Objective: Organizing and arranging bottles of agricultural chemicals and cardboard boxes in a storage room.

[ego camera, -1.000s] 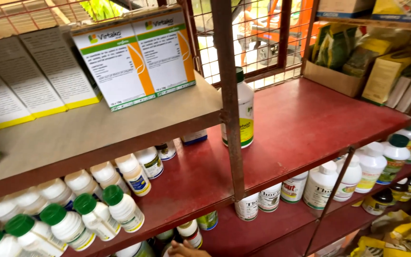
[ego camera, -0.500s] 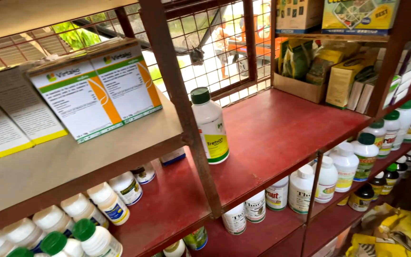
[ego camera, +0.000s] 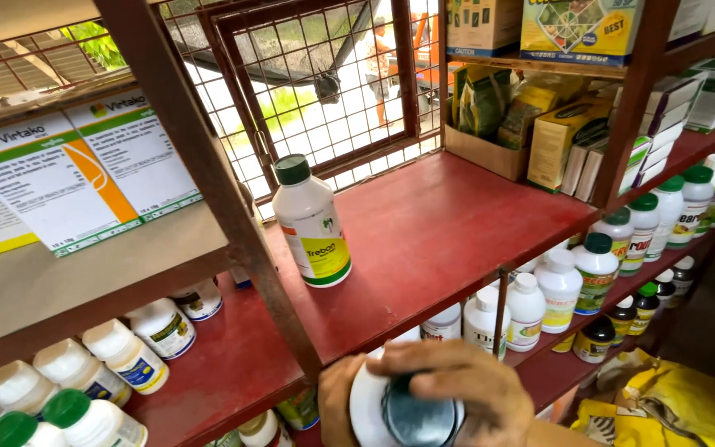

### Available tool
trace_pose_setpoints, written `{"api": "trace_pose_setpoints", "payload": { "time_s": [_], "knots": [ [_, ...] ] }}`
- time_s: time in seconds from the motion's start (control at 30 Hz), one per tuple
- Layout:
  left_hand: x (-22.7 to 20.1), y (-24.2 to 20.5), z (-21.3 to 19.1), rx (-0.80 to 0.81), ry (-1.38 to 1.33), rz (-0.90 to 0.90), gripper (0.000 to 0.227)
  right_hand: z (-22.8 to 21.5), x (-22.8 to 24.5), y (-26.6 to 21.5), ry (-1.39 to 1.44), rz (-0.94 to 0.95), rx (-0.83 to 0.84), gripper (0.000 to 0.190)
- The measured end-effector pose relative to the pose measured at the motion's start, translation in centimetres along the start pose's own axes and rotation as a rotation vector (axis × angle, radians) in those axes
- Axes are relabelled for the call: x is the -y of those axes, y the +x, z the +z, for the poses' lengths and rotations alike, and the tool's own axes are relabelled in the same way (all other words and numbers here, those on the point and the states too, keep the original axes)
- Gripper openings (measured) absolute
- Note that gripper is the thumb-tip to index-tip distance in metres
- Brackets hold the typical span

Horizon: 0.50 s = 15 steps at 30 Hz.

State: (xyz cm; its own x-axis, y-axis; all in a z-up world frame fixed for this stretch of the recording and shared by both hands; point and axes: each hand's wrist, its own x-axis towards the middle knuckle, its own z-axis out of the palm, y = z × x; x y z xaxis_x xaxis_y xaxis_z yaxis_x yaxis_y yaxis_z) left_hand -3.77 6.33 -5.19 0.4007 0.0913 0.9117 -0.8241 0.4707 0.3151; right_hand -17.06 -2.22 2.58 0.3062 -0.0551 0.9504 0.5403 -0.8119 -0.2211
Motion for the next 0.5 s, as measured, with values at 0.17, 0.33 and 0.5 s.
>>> {"api": "trace_pose_setpoints", "payload": {
  "time_s": [0.17, 0.33, 0.5],
  "knots": [
    [-1.2, 7.4, 6.2, 0.138, -0.175, -0.157, 0.062, -1.1, -0.8, 4.1, 0.147, -0.032, -0.164, 0.076],
    [0.3, 9.6, 7.3, 0.301, -0.275, -0.331, 0.095, -2.4, -5.4, 0.7, 0.244, 0.335, -0.052, 0.074],
    [3.6, 9.5, 8.9, 0.269, -0.072, -0.344, 0.091, -2.4, -7.1, 2.0, 0.255, 0.566, 0.020, 0.077]
  ]
}}
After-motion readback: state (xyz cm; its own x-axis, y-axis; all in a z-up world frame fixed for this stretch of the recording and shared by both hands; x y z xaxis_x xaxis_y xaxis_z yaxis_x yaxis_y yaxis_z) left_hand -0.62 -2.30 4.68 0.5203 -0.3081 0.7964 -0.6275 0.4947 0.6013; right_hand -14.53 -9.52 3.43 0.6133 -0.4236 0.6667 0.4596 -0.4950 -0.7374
